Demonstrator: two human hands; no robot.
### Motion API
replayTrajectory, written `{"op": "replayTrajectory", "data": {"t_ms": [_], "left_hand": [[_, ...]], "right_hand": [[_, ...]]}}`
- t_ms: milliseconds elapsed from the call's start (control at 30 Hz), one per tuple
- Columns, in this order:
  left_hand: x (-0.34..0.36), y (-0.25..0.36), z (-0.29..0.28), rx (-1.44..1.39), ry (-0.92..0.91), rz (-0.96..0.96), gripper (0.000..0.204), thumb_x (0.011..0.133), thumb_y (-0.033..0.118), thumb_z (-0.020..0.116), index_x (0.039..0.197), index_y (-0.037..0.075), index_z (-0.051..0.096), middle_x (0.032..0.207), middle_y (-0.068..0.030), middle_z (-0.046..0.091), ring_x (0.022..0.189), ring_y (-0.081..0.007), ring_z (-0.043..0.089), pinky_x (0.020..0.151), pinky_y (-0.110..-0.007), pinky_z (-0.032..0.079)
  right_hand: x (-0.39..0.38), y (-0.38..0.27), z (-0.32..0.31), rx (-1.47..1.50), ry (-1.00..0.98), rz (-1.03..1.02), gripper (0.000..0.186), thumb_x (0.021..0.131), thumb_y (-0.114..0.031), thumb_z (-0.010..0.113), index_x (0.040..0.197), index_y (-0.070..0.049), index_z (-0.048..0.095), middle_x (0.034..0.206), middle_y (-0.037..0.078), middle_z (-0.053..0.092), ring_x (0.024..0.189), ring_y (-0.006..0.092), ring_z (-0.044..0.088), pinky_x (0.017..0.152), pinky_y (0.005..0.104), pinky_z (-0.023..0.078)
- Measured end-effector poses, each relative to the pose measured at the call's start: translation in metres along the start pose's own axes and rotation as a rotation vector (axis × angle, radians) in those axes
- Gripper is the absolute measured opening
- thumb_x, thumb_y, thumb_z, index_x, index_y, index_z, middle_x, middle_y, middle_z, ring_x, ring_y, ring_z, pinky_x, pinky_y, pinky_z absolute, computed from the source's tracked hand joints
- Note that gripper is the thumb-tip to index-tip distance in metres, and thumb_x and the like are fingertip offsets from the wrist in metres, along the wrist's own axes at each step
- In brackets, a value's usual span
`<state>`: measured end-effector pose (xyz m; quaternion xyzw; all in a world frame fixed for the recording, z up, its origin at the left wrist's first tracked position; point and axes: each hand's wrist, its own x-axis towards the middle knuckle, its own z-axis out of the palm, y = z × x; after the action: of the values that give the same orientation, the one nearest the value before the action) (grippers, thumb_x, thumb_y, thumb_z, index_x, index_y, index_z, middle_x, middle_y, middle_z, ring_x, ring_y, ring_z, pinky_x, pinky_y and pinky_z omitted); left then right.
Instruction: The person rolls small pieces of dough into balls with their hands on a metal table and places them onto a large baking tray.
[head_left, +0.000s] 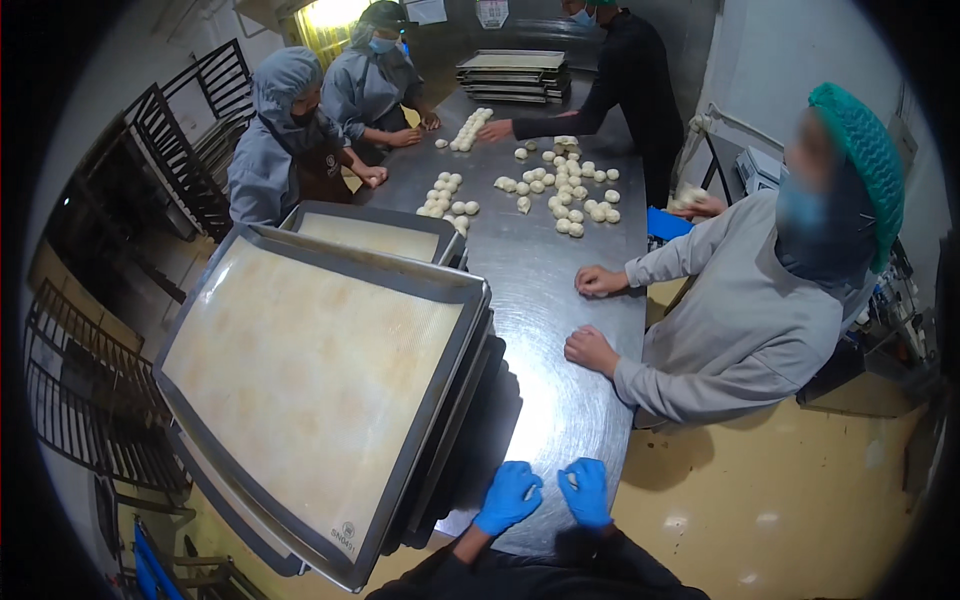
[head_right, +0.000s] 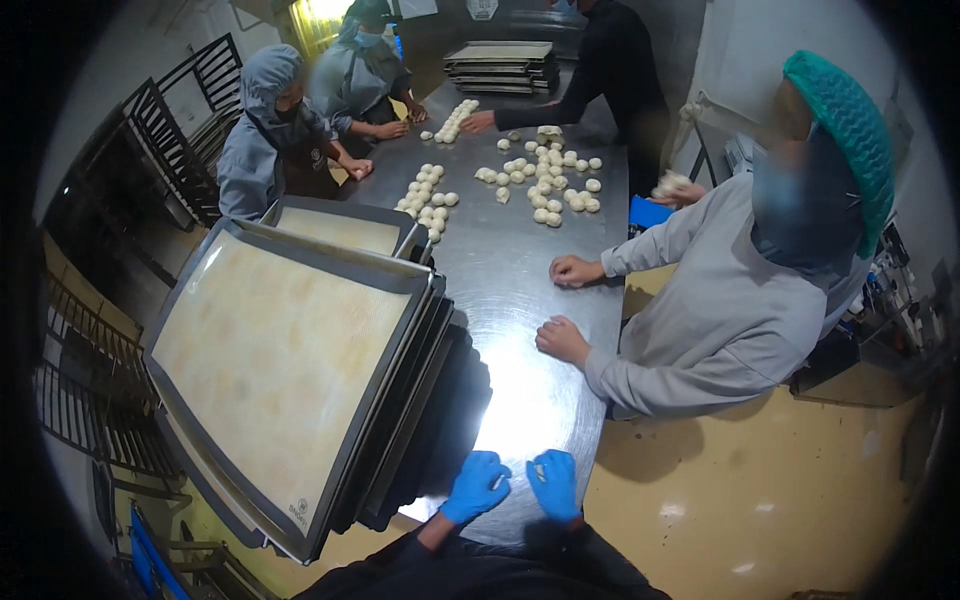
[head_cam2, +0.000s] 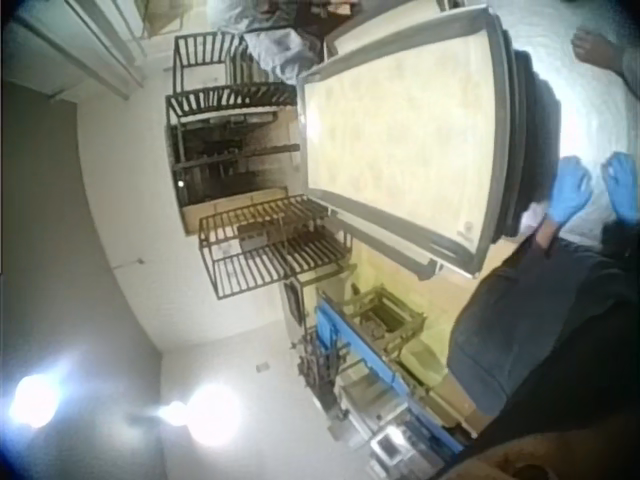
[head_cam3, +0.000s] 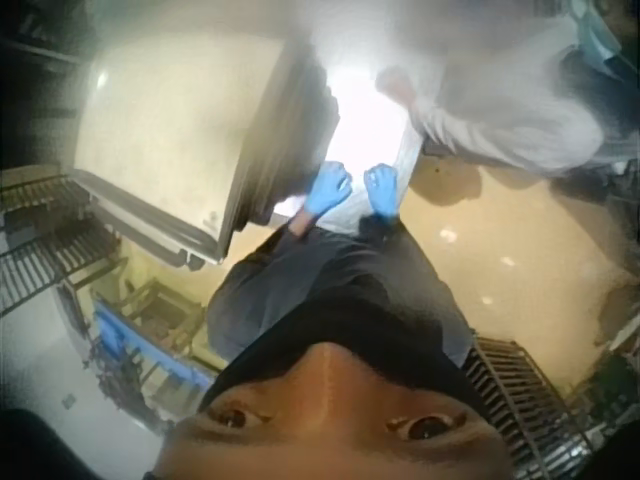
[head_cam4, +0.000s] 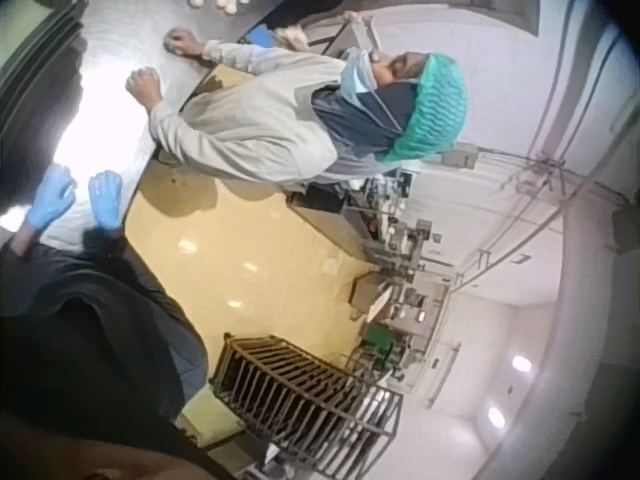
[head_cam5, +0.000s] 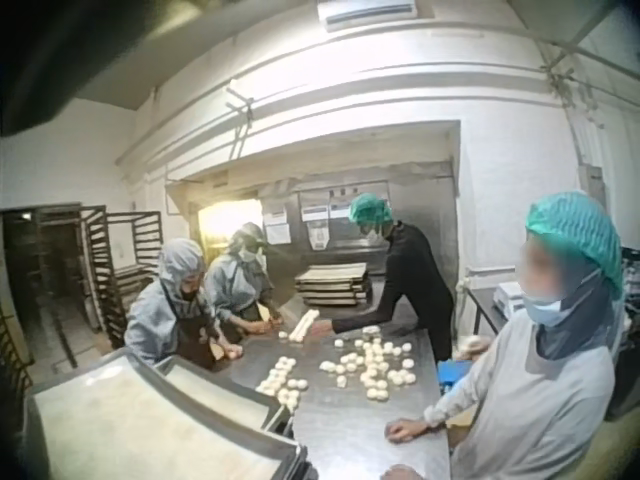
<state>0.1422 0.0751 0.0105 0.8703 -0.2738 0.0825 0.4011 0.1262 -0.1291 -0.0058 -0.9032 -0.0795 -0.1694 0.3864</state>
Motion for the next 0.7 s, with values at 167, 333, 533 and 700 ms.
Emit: {"op": "replayTrajectory", "data": {"t_ms": [167, 333, 533, 700], "left_hand": [[0.025, -0.034, 0.032, -0.493, 0.245, -0.544, 0.017, 0.088, 0.022, 0.071, 0.093, 0.006, 0.067, 0.091, -0.0157, 0.061, 0.087, -0.0368, 0.060, 0.080, -0.045, 0.050], [0.016, -0.003, 0.029, 0.133, 0.000, -0.155, 0.013, 0.088, 0.019, 0.068, 0.093, 0.007, 0.066, 0.093, -0.0147, 0.062, 0.091, -0.0363, 0.059, 0.082, -0.048, 0.048], [-0.002, -0.052, 0.030, -0.524, 0.207, -0.501, 0.013, 0.091, 0.007, 0.068, 0.103, 0.003, 0.066, 0.096, -0.0135, 0.061, 0.092, -0.0313, 0.061, 0.085, -0.042, 0.050], [0.021, 0.002, 0.023, 0.144, -0.033, -0.147, 0.012, 0.090, 0.012, 0.069, 0.098, 0.004, 0.065, 0.098, -0.0168, 0.058, 0.095, -0.0319, 0.059, 0.086, -0.041, 0.048]], "right_hand": [[0.061, 0.016, 0.002, -0.172, 0.201, 0.124, 0.019, 0.087, -0.014, 0.077, 0.083, -0.008, 0.059, 0.084, 0.012, 0.059, 0.087, 0.0331, 0.058, 0.083, 0.0453, 0.044], [0.014, 0.004, 0.020, 0.022, 0.085, -0.033, 0.018, 0.087, -0.017, 0.078, 0.088, -0.006, 0.064, 0.091, 0.013, 0.061, 0.095, 0.0343, 0.058, 0.081, 0.0432, 0.045], [0.057, 0.021, -0.003, -0.132, 0.175, 0.126, 0.018, 0.087, -0.016, 0.077, 0.085, -0.007, 0.062, 0.090, 0.010, 0.062, 0.091, 0.0328, 0.059, 0.084, 0.0447, 0.045], [0.012, 0.008, 0.023, -0.010, 0.079, -0.017, 0.016, 0.088, -0.021, 0.076, 0.086, -0.009, 0.065, 0.091, 0.013, 0.065, 0.089, 0.0343, 0.061, 0.083, 0.0469, 0.046]]}}
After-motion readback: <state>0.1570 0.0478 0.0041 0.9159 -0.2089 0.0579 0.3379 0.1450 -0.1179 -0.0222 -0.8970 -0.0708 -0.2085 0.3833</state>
